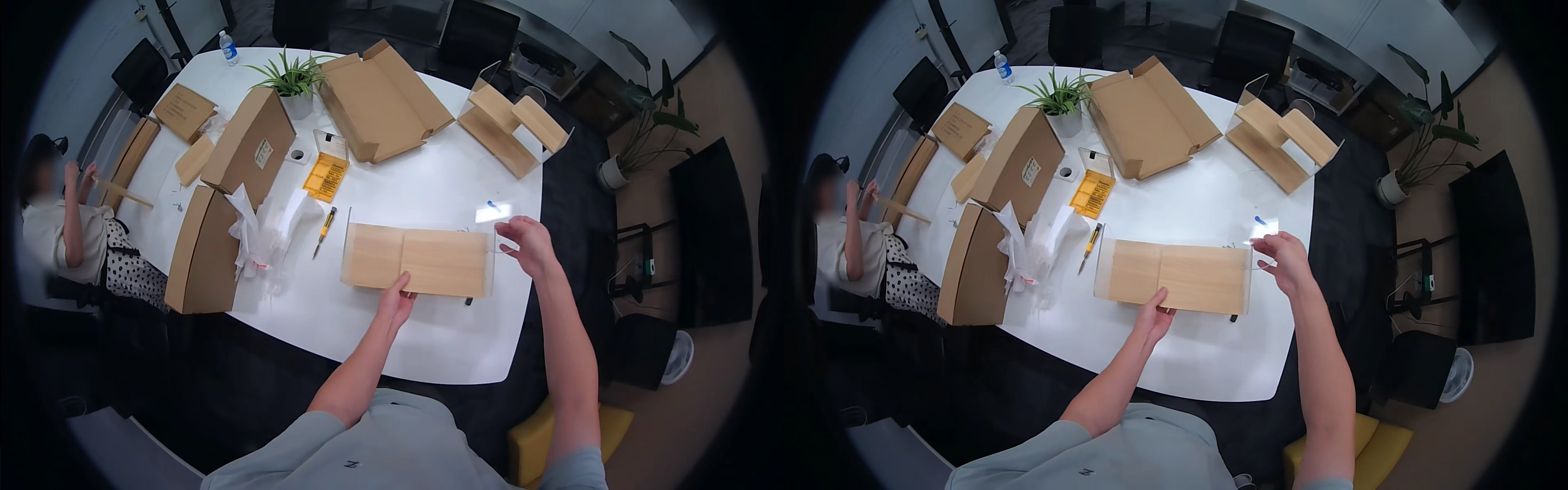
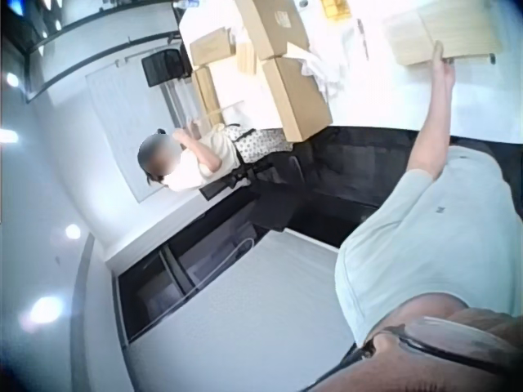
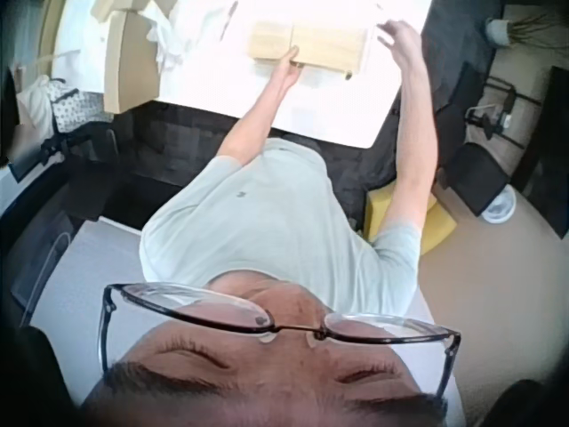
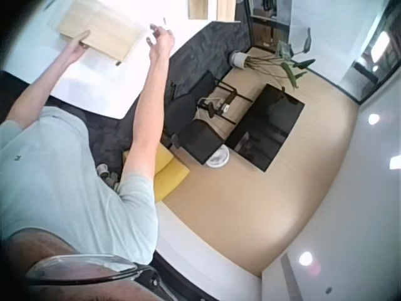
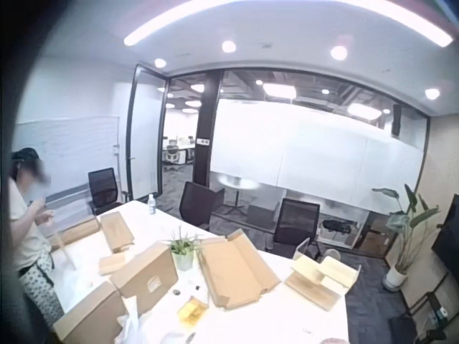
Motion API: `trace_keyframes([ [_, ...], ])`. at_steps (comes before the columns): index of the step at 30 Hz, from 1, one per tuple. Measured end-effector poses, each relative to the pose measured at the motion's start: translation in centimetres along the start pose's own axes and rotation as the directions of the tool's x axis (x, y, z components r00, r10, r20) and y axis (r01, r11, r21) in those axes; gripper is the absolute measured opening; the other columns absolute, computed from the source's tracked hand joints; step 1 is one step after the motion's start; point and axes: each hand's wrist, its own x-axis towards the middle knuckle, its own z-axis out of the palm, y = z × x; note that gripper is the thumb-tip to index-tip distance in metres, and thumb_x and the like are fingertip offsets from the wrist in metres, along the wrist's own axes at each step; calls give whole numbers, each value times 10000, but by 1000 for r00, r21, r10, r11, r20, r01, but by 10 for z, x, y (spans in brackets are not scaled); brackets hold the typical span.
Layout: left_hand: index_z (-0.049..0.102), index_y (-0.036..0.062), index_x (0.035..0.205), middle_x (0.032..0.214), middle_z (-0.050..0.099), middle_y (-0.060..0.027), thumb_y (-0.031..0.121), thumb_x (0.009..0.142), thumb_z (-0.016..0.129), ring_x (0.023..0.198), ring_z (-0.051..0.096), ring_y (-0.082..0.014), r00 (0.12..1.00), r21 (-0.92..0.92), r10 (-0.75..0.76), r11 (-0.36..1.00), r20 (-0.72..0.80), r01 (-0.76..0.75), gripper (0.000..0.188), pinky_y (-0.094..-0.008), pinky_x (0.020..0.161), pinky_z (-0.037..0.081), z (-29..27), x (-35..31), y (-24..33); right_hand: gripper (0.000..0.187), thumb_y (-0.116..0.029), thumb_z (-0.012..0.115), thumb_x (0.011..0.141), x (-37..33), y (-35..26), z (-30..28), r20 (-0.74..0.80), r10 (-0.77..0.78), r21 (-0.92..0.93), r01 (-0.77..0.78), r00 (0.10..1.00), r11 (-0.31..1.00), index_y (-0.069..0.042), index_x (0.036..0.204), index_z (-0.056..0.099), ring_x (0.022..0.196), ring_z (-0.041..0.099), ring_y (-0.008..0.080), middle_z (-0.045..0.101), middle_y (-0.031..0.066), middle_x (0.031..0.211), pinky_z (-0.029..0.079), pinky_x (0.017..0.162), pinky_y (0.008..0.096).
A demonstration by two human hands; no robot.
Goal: The person assembles a small wooden shelf unit on a white table. They align wooden panels, insert dowels, and tighten screws with a screwdriver to secure the structure. The person flips the unit to access different sides and continues fastening components.
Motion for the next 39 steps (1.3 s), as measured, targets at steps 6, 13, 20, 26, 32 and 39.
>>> trace_keyframes([
  [6,534,82,1379,1320,615,-66,62,961,688,1212,589,-209,995,-17,92,996,49,-91,446,-379,1069,478,6,-9,14,29,-132,528,988,22,8,37,25,19,-186,-14,1000,982,-104,989,519,1167,574,215,730,103,1111,434,982,608],
  [13,453,88,1486,1416,577,-83,28,935,682,1314,546,-246,952,-24,67,998,299,-62,599,-421,1144,431,2,13,34,55,-135,517,1025,8,18,24,53,-86,-56,89,995,994,-102,999,481,1065,620,192,733,134,1049,476,944,462],
  [20,449,75,1487,1449,549,-92,0,901,698,1368,493,-267,950,-47,0,999,311,15,641,-432,1197,362,-39,31,35,86,-120,493,1069,-10,79,15,64,-233,57,229,970,972,-84,993,476,1007,646,173,740,151,1017,496,967,342],
  [26,491,22,1416,1373,588,-125,-43,836,687,1308,534,-270,943,-125,-36,989,331,81,615,-437,1172,391,-72,30,32,69,-86,533,1049,-33,121,26,-5,-339,24,339,941,940,-54,998,499,950,645,128,751,131,1002,454,892,267],
  [32,499,25,1404,1385,586,-116,-14,823,700,1318,525,-267,963,-113,-70,988,262,102,616,-421,1157,396,-102,35,25,66,-66,525,1049,-41,145,21,-1,-334,46,333,943,942,-43,992,501,1014,669,173,744,139,997,470,956,305],
  [39,446,31,1466,1417,572,-113,-9,883,702,1321,554,-263,978,52,23,998,209,-34,638,-411,1144,452,-54,4,43,70,-70,516,1055,-27,104,30,31,-444,43,442,896,896,-27,1003,500,1105,674,236,735,146,1008,468,1052,362],
])
